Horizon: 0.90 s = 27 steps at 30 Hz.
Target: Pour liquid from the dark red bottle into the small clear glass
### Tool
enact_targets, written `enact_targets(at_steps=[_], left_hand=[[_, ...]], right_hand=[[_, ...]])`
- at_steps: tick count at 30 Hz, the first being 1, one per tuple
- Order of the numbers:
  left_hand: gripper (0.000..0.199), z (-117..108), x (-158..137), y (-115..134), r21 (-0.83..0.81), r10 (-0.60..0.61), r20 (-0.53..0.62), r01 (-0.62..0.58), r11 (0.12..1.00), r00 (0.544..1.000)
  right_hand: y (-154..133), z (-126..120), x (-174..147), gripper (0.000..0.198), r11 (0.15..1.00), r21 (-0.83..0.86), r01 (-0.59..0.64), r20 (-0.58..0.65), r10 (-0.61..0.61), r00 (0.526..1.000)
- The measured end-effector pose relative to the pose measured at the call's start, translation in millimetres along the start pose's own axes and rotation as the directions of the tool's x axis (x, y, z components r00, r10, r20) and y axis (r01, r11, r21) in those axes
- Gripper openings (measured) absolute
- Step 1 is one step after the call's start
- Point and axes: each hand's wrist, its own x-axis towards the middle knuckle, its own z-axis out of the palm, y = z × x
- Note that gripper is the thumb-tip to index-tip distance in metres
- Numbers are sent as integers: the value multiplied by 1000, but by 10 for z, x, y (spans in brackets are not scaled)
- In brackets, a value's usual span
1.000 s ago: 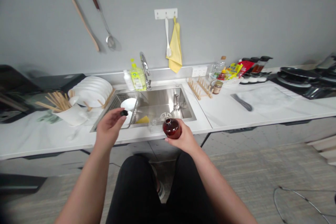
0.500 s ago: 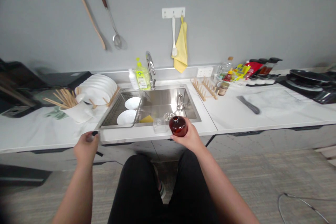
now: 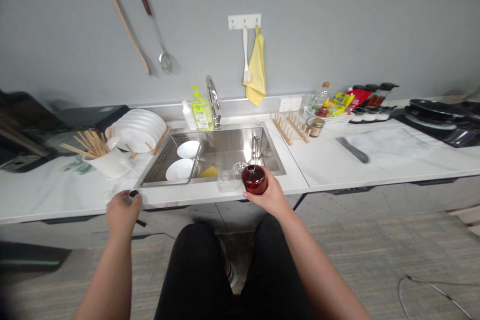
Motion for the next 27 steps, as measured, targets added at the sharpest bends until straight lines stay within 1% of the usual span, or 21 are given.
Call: enact_targets(at_steps=[2, 4, 5, 6, 7, 8, 9, 10, 11, 12, 13, 14, 15, 16, 17, 20, 23, 25, 27], left_hand=[[62, -80, -65, 118, -67, 16, -37, -18, 998, 999], [59, -173, -204, 376, -161, 44, -126, -64, 985, 991], [56, -217, -304, 562, -222, 47, -168, -85, 971, 985], [53, -256, -422, 781, -308, 87, -172, -137, 941, 981], [50, -287, -554, 1022, -408, 165, -140, -209, 889, 976], [47, -308, -695, 1271, -516, 265, -96, -276, 811, 959], [48, -321, -841, 1517, -623, 376, -26, -309, 718, 926], [52, -325, -986, 1745, -723, 483, 65, -293, 626, 873], [62, -323, -1124, 1946, -801, 575, 142, -247, 545, 806], [74, -318, -1250, 2114, -854, 645, 213, -181, 488, 734], [88, -312, -1360, 2248, -886, 693, 264, -114, 449, 671], [96, -308, -1449, 2348, -904, 718, 291, -65, 423, 632], [101, -306, -1517, 2418, -908, 725, 312, -31, 417, 613], [103, -305, -1564, 2462, -907, 721, 326, -13, 422, 611], [101, -306, -1592, 2484, -902, 705, 333, -8, 432, 626], [95, -289, -1595, 2440, -887, 633, 324, -8, 462, 703], [97, -219, -1544, 2271, -873, 558, 311, -1, 487, 769], [102, -162, -1492, 2121, -867, 512, 312, 21, 497, 800], [102, -128, -1421, 1978, -865, 462, 321, 57, 499, 827]], right_hand=[[-20, 4, 6, 84, 1000, 13, -2, -11, 2, 1000], [-64, 18, 6, 84, 1000, 31, 5, -10, -5, 1000], [-98, 31, 2, 84, 999, 45, 11, -2, -10, 1000], [-141, 49, -6, 85, 998, 63, 17, 10, -18, 1000], [-193, 73, -17, 86, 996, 87, 25, 23, -27, 999], [-253, 102, -32, 89, 993, 115, 33, 38, -37, 999], [-317, 137, -49, 92, 988, 147, 41, 53, -49, 997], [-384, 176, -68, 96, 983, 179, 48, 70, -61, 996], [-450, 219, -87, 100, 977, 209, 52, 89, -72, 993], [-513, 266, -104, 105, 971, 233, 54, 109, -81, 991], [-569, 316, -120, 109, 967, 250, 56, 128, -90, 988], [-618, 370, -132, 113, 964, 257, 63, 141, -102, 985], [-657, 428, -143, 116, 963, 260, 74, 148, -116, 982], [-687, 491, -151, 118, 962, 260, 88, 151, -130, 980], [-709, 558, -157, 119, 960, 261, 99, 155, -143, 977], [-744, 775, -168, 120, 957, 273, 97, 202, -156, 967], [-761, 948, -148, 122, 955, 286, 77, 289, -162, 943], [-767, 975, -102, 126, 960, 264, 93, 370, -190, 909], [-755, 898, -28, 126, 963, 222, 152, 422, -235, 876]])
